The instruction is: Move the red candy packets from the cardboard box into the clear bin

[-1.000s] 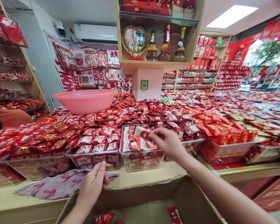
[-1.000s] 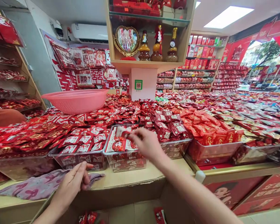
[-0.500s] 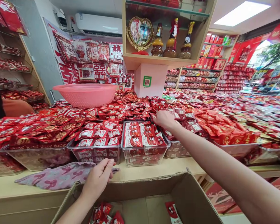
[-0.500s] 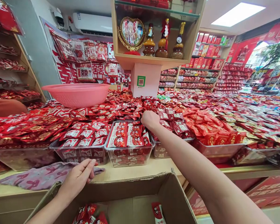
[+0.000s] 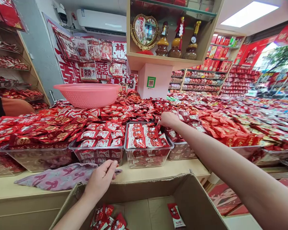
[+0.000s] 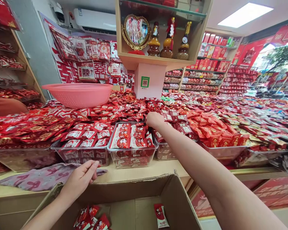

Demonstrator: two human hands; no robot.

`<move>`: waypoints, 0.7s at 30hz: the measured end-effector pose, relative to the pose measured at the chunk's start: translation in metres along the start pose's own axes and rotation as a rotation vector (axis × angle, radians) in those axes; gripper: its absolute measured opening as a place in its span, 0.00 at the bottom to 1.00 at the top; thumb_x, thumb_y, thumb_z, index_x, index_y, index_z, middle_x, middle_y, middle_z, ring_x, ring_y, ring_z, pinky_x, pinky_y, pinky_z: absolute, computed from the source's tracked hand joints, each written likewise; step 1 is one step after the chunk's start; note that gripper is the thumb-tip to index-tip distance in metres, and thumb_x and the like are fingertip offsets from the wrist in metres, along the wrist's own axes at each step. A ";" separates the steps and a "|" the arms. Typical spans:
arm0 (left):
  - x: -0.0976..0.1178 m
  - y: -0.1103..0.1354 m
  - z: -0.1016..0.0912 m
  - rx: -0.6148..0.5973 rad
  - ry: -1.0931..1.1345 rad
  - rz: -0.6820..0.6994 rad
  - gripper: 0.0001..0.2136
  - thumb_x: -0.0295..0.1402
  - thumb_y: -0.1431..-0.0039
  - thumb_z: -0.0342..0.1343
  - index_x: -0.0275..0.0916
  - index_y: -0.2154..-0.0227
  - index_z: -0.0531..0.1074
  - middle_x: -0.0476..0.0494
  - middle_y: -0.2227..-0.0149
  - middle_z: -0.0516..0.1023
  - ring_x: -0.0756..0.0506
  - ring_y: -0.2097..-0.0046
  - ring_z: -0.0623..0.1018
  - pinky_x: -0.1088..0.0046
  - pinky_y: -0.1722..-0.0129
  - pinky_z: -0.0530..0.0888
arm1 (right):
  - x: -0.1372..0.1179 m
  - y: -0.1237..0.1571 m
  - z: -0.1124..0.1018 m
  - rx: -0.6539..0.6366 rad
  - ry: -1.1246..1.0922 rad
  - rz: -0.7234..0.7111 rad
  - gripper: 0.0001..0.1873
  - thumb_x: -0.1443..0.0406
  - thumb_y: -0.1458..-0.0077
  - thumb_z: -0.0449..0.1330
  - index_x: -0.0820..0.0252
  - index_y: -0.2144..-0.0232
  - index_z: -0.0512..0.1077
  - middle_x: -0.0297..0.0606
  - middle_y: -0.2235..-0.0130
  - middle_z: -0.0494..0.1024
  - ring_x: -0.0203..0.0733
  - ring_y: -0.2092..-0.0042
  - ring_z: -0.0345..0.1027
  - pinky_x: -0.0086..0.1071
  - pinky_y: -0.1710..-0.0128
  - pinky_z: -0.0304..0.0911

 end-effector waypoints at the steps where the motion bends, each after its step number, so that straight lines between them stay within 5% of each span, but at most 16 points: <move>1: 0.000 0.000 0.000 -0.002 -0.001 0.000 0.15 0.45 0.45 0.40 0.42 0.78 0.63 0.55 0.83 0.67 0.50 0.78 0.68 0.78 0.79 0.64 | 0.000 0.000 0.000 -0.001 0.003 -0.001 0.18 0.60 0.56 0.56 0.63 0.61 0.70 0.50 0.59 0.72 0.50 0.58 0.66 0.37 0.64 0.62; 21: -0.001 0.001 0.000 -0.030 0.041 -0.038 0.16 0.47 0.46 0.41 0.42 0.76 0.65 0.55 0.83 0.66 0.50 0.79 0.67 0.78 0.79 0.63 | 0.003 0.023 -0.013 0.053 0.061 -0.127 0.18 0.58 0.50 0.51 0.64 0.61 0.68 0.48 0.60 0.72 0.48 0.57 0.65 0.33 0.64 0.60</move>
Point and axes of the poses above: each hand's wrist, its own y-axis away from the middle knuckle, its own z-axis out of the palm, x = y × z, the point moved 4 cm from there along -y, towards the middle knuckle
